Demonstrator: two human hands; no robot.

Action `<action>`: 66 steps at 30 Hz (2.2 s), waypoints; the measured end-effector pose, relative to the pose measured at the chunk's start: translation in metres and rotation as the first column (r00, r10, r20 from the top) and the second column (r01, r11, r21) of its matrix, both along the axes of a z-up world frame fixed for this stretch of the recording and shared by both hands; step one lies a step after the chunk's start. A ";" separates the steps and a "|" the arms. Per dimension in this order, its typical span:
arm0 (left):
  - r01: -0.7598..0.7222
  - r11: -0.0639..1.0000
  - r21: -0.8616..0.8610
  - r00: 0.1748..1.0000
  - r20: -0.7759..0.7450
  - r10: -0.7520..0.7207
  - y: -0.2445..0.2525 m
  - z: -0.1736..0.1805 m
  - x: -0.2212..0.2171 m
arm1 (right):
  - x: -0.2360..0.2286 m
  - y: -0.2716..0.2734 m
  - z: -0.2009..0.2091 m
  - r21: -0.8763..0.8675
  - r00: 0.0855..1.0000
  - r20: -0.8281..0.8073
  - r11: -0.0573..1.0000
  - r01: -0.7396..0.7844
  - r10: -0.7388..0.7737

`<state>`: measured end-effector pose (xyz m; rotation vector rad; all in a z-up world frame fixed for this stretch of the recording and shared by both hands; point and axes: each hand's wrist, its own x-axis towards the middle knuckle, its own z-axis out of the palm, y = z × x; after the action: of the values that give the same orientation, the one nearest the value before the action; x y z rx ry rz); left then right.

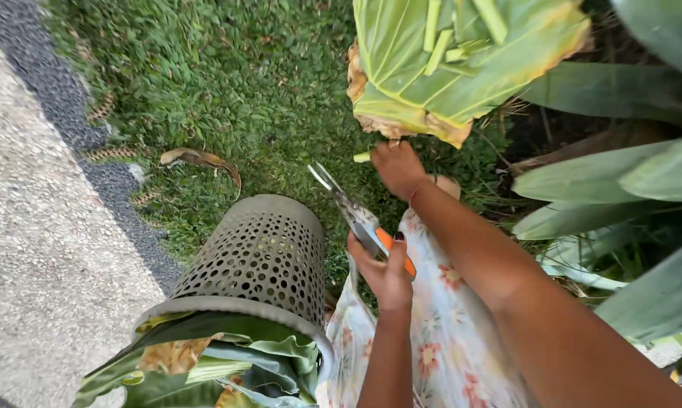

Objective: Pruning a large leaf plant and putting the cuttings into a bucket.

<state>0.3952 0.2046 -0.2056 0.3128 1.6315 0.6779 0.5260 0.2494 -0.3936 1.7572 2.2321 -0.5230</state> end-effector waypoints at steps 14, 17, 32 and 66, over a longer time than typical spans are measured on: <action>0.021 0.995 0.094 0.998 0.059 -0.026 0.061 -0.087 0.049 | 0.147 0.116 0.069 0.142 0.814 -0.130 0.801 0.581 -0.567; 0.059 0.997 0.056 0.994 0.092 -0.064 0.080 -0.128 0.069 | 0.217 0.137 0.025 0.276 0.745 -0.118 0.699 0.659 -0.656; -0.023 0.996 -0.090 0.902 0.427 0.060 0.109 -0.182 0.087 | 0.174 0.114 0.017 -0.128 0.513 -0.051 0.515 0.848 -0.857; 0.035 0.998 -0.043 0.764 0.646 0.001 -0.038 0.140 -0.083 | -0.009 0.036 0.320 0.265 0.781 -0.265 0.736 0.623 -0.566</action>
<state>0.3123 0.1668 -0.0655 0.0349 0.9721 0.6347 0.5166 0.2855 -0.0736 2.7433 1.8899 -0.4249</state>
